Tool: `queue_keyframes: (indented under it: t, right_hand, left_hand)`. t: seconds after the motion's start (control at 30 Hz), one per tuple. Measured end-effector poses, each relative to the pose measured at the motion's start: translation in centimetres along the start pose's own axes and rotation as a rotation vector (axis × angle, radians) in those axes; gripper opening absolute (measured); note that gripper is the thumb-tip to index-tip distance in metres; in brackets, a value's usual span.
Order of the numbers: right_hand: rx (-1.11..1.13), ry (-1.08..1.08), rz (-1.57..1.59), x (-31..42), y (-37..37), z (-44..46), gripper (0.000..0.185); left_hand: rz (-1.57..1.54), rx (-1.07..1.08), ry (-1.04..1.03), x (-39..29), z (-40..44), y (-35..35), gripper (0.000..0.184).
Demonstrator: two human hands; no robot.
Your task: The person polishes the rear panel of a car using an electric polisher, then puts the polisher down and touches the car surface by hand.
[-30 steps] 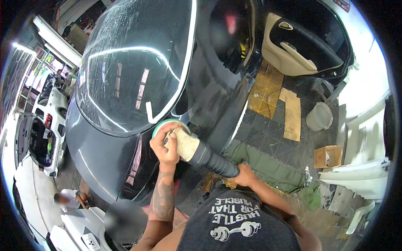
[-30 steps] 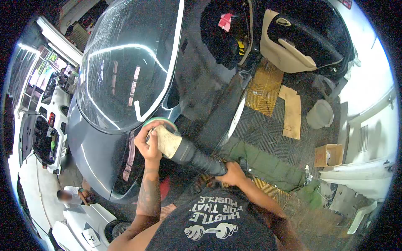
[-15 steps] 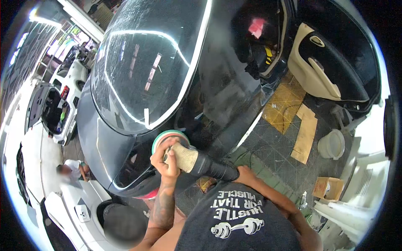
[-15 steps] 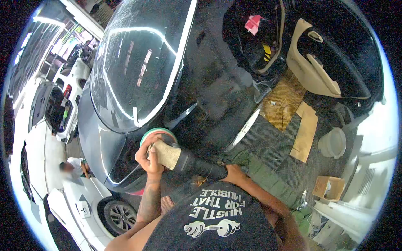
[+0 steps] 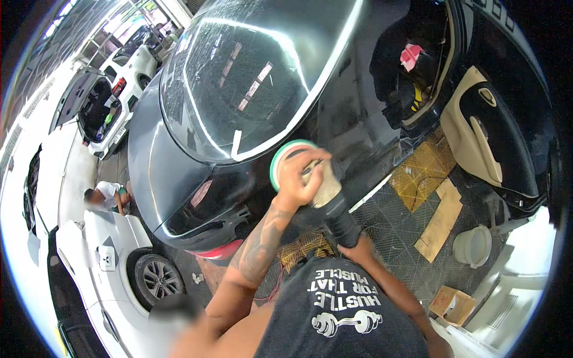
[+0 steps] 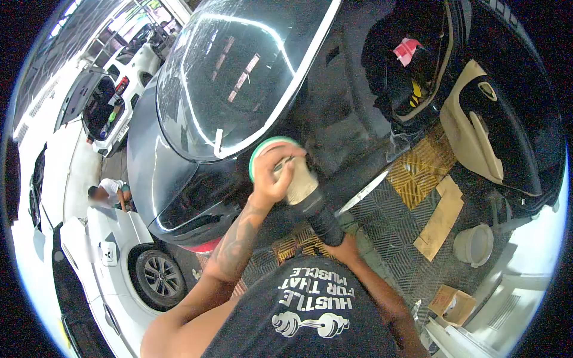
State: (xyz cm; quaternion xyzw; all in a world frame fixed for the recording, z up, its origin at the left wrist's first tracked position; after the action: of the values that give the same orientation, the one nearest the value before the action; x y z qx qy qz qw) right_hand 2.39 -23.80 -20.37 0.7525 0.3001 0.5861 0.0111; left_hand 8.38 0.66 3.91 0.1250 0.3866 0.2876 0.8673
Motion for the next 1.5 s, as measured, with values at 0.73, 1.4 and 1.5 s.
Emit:
queue_keyframes:
  t: [0.73,1.4,1.5]
  right_hand:
    - [0.090,-0.197,-0.120,-14.1,-0.3,3.4,0.098]
    - [0.179,-0.118,0.212,-10.4,-7.4,-0.6,0.074]
    - [0.216,-0.100,0.171,-9.2,-10.5,-2.6,0.067]
  left_hand:
    - [-0.033,0.090,-0.048,1.3,0.2,-10.5,0.024]
    - [-0.065,0.196,0.038,0.4,-4.0,-6.4,0.025]
    - [-0.028,0.161,-0.003,-0.7,-6.8,-2.0,0.023]
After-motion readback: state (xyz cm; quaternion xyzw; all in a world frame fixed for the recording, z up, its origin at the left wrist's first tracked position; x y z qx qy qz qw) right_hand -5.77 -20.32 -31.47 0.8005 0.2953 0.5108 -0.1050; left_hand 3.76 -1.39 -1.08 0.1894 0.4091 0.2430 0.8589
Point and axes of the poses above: each hand's wrist, its own z-axis towards the middle knuckle, its own y-axis out of the back of the hand, x = y × z, the point moved 3 cm from there along z, towards the middle knuckle, and after that the axes turned 3 degrees about -y, right-handed, at the moved point
